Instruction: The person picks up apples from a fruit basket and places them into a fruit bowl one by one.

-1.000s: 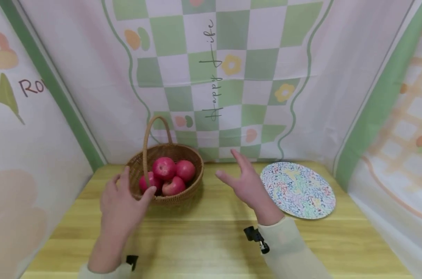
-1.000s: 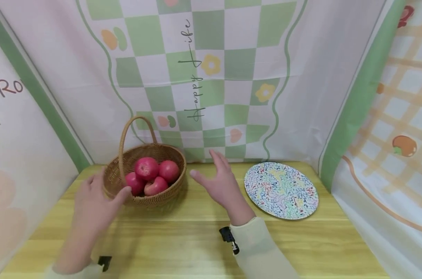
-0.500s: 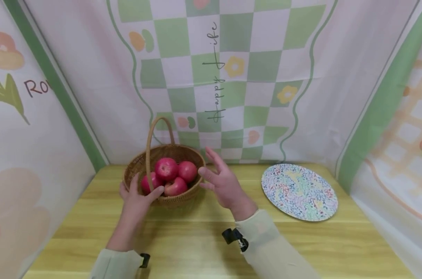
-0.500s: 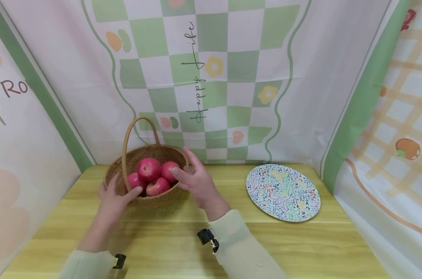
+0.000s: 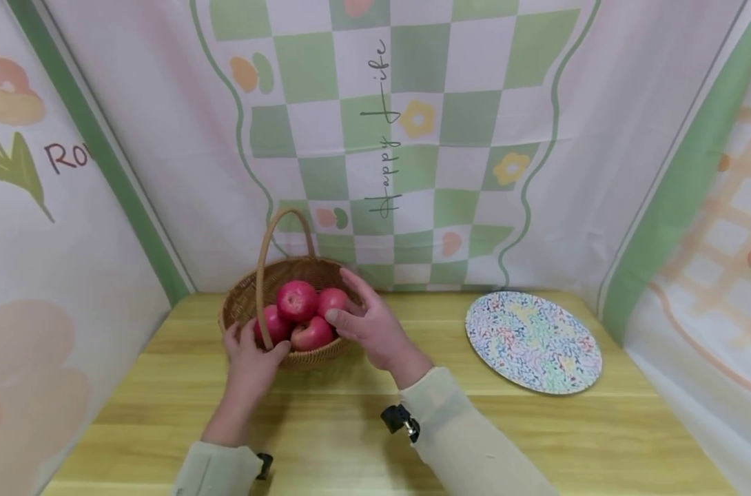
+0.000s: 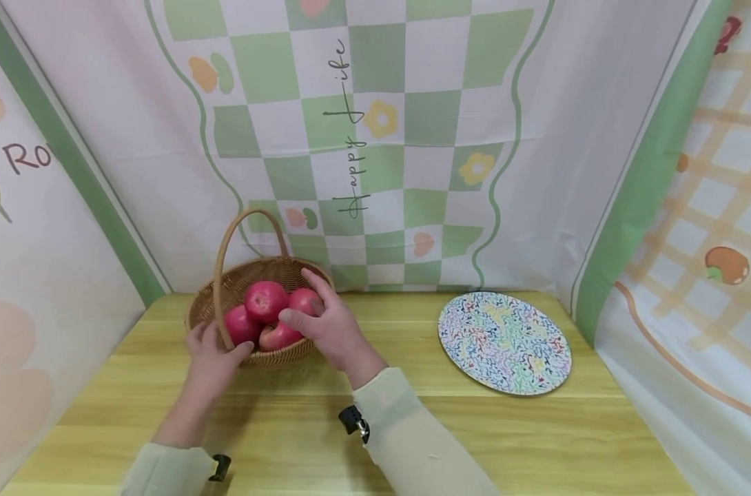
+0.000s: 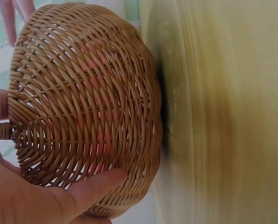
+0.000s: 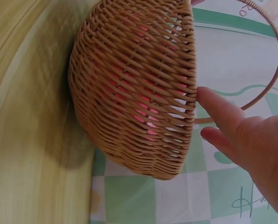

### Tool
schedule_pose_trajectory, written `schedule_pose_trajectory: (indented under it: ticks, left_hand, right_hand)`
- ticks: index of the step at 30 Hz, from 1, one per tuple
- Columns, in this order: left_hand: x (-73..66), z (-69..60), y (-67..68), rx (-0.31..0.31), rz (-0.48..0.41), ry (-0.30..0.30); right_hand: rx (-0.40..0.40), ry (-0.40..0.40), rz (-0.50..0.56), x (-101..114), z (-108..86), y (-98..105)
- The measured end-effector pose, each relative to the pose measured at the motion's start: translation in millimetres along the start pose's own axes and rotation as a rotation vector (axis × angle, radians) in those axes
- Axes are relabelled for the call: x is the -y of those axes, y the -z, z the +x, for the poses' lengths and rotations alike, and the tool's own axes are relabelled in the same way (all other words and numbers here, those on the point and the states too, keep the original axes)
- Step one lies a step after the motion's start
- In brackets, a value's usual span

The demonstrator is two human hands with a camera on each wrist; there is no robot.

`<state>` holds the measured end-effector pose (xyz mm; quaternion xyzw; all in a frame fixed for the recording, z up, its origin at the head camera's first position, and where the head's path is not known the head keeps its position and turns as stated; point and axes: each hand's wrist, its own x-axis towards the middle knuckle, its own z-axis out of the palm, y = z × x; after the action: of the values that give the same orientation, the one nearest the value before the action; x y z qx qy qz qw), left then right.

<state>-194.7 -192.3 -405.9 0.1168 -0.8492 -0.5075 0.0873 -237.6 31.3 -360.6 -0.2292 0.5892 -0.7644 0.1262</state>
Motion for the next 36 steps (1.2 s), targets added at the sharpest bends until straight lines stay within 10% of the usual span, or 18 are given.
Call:
schedule_pose_trajectory:
  ticks: [36]
  left_hand:
    - [-13.6,-27.2,-42.4,-0.039,0.167,-0.188]
  right_hand:
    - [-0.154,-0.004,-0.364,-26,-13.4,32]
